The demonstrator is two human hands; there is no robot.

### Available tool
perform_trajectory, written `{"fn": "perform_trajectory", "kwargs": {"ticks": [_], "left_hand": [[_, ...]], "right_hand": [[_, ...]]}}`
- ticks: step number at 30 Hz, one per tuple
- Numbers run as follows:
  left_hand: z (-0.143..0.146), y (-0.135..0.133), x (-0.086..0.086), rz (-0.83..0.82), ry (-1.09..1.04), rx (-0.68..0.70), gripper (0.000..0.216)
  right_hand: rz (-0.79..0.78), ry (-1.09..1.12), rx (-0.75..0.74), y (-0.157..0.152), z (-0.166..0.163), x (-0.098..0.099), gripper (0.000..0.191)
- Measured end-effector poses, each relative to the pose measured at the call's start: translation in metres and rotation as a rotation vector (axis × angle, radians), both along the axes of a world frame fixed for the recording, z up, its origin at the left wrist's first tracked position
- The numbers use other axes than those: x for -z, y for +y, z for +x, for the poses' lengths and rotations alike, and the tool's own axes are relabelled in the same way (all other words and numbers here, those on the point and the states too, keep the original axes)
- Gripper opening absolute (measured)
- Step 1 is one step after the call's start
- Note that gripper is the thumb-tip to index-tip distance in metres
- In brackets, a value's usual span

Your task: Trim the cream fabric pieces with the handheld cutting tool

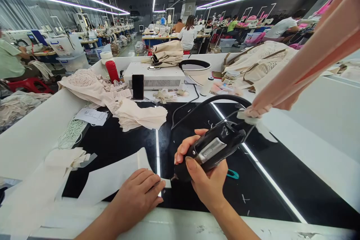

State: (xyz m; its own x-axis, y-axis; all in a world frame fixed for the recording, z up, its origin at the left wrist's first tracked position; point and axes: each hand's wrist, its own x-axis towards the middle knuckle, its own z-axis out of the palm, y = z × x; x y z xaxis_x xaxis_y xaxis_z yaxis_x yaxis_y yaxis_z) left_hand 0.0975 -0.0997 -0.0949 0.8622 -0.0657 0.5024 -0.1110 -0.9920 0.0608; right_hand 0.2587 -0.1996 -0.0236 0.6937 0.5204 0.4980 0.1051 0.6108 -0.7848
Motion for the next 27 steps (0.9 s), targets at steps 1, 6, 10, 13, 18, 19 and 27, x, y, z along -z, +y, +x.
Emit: {"fn": "perform_trajectory", "kwargs": {"ticks": [1,6,10,13,18,19,27], "left_hand": [[-0.0004,0.0001,0.0004,-0.004,0.003,0.001,0.030],[-0.0005,-0.0008,-0.0003,-0.027,0.012,0.001,0.027],[0.0000,-0.0011,-0.0018,-0.037,0.024,0.001,0.025],[0.0000,-0.0009,-0.0008,-0.034,0.024,-0.001,0.024],[-0.0010,-0.0018,0.0010,-0.035,0.032,-0.005,0.025],[-0.0012,-0.0022,0.0008,-0.036,0.031,-0.006,0.025],[-0.0009,-0.0035,0.0001,-0.036,0.043,-0.012,0.023]], "right_hand": [[0.002,-0.002,-0.002,0.0002,-0.0003,0.0003,0.037],[0.015,-0.004,-0.016,0.0002,-0.0017,0.0018,0.037],[0.009,-0.001,-0.013,0.0000,-0.0013,0.0031,0.039],[0.013,-0.001,-0.004,0.0007,-0.0004,0.0040,0.040],[0.009,-0.009,0.002,0.0020,0.0005,0.0045,0.040],[0.006,-0.009,0.002,0.0022,0.0006,0.0045,0.039],[-0.001,-0.011,-0.002,0.0022,0.0011,0.0054,0.041]]}}
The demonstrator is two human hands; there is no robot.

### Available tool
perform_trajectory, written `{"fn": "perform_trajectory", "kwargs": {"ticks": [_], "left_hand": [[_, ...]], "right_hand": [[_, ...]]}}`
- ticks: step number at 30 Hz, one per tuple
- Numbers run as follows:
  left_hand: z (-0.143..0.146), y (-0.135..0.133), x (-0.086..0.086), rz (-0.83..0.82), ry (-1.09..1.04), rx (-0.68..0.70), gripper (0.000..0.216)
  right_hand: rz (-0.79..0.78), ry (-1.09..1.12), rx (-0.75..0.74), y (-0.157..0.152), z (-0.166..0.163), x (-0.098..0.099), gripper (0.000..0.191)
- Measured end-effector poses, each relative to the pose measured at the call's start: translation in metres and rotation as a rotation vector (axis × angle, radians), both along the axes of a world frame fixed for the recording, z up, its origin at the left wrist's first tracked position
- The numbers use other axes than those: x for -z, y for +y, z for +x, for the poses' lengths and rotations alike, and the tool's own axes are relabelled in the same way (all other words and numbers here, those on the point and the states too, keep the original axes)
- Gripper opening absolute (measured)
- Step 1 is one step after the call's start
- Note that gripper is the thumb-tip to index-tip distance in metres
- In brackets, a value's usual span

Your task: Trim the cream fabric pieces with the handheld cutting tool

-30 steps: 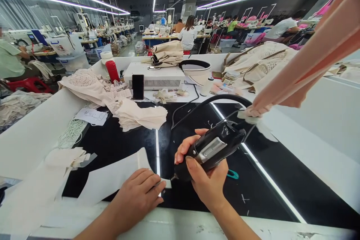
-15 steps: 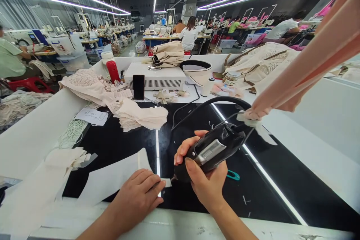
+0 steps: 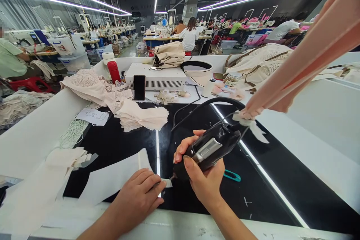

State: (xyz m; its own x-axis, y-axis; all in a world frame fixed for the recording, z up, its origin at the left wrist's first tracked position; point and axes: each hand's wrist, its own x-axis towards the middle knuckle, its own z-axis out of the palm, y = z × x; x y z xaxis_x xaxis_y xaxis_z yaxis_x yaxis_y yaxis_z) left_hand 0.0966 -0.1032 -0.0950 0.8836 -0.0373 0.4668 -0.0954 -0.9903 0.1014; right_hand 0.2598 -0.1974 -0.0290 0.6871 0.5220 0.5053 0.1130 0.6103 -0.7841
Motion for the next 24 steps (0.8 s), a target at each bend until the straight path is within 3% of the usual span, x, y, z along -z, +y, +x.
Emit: {"fn": "perform_trajectory", "kwargs": {"ticks": [24], "left_hand": [[0.0009,0.0051,-0.0012,-0.036,0.033,-0.005,0.025]], "right_hand": [[-0.018,-0.006,-0.013,-0.0087,-0.0025,-0.0033,0.037]]}}
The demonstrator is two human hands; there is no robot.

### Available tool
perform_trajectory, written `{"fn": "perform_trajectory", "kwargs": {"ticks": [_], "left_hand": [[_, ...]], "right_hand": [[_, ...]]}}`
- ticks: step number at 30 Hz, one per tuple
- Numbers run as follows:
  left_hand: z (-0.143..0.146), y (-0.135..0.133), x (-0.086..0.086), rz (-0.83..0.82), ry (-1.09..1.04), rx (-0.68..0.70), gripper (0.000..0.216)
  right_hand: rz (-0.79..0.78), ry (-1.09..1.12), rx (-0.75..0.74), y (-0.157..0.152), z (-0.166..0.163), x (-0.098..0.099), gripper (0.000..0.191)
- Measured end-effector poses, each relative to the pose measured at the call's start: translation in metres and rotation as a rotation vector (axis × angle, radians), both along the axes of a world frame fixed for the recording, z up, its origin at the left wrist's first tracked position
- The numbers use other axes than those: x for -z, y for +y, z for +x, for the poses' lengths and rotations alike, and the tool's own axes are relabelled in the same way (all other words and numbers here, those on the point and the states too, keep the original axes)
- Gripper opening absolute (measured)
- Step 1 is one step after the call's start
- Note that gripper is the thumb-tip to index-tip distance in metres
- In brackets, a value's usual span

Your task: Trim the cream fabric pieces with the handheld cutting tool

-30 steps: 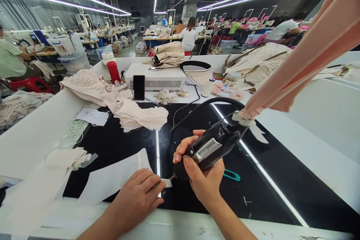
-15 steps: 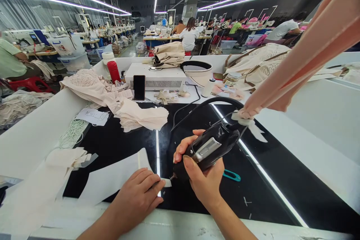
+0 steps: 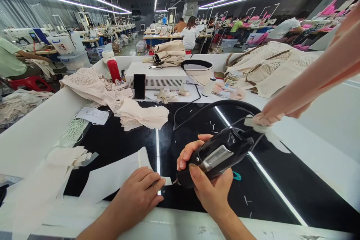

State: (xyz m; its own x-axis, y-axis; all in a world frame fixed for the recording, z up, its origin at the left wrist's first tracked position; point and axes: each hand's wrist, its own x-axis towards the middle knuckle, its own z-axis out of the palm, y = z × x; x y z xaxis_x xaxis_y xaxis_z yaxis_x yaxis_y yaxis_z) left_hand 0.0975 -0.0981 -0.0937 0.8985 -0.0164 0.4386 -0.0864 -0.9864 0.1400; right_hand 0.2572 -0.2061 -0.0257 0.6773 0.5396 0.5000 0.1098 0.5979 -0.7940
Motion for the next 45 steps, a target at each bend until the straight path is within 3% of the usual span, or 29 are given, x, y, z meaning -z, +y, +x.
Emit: {"fn": "perform_trajectory", "kwargs": {"ticks": [45], "left_hand": [[-0.003,0.000,-0.001,-0.011,0.029,-0.023,0.030]], "right_hand": [[0.000,0.016,0.085,0.012,0.002,0.005,0.038]]}}
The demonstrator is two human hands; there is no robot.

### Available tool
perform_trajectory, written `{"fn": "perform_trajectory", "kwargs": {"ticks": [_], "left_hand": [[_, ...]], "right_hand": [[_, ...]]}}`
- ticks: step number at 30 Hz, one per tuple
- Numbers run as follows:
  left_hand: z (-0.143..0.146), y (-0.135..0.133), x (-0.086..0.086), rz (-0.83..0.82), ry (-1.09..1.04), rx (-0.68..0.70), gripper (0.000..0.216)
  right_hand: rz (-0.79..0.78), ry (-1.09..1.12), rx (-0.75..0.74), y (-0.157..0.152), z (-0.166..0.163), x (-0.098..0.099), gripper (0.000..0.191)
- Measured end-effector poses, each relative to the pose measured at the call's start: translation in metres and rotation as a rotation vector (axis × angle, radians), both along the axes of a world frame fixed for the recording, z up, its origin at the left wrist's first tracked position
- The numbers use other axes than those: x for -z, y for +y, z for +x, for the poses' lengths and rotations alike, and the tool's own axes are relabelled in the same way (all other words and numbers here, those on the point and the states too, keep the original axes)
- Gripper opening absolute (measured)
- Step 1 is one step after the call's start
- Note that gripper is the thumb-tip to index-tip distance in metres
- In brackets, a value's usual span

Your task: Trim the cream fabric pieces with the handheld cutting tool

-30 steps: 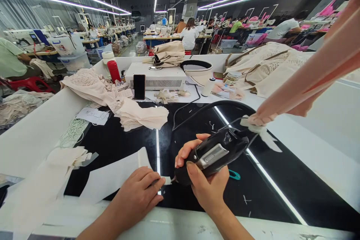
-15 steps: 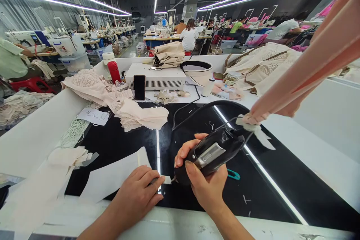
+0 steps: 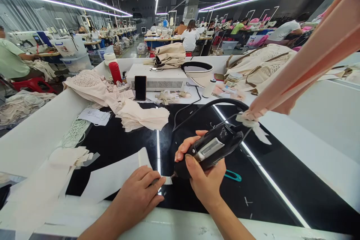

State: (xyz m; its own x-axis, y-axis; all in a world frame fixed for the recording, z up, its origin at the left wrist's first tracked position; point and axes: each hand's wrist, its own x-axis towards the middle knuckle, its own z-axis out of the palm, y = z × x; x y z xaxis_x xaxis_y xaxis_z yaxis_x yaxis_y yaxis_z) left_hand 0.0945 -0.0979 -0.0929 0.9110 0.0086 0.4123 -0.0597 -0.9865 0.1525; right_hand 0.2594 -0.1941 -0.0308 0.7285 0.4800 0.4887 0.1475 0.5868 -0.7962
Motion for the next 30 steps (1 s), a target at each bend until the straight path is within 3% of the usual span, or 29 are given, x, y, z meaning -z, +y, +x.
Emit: {"fn": "perform_trajectory", "kwargs": {"ticks": [23,30], "left_hand": [[0.000,0.002,-0.001,-0.059,0.028,0.003,0.031],[-0.003,0.016,0.000,-0.114,-0.003,-0.080,0.030]], "right_hand": [[-0.006,-0.026,-0.015,-0.005,-0.003,0.001,0.033],[0.025,-0.020,-0.033,-0.005,-0.003,0.000,0.035]]}}
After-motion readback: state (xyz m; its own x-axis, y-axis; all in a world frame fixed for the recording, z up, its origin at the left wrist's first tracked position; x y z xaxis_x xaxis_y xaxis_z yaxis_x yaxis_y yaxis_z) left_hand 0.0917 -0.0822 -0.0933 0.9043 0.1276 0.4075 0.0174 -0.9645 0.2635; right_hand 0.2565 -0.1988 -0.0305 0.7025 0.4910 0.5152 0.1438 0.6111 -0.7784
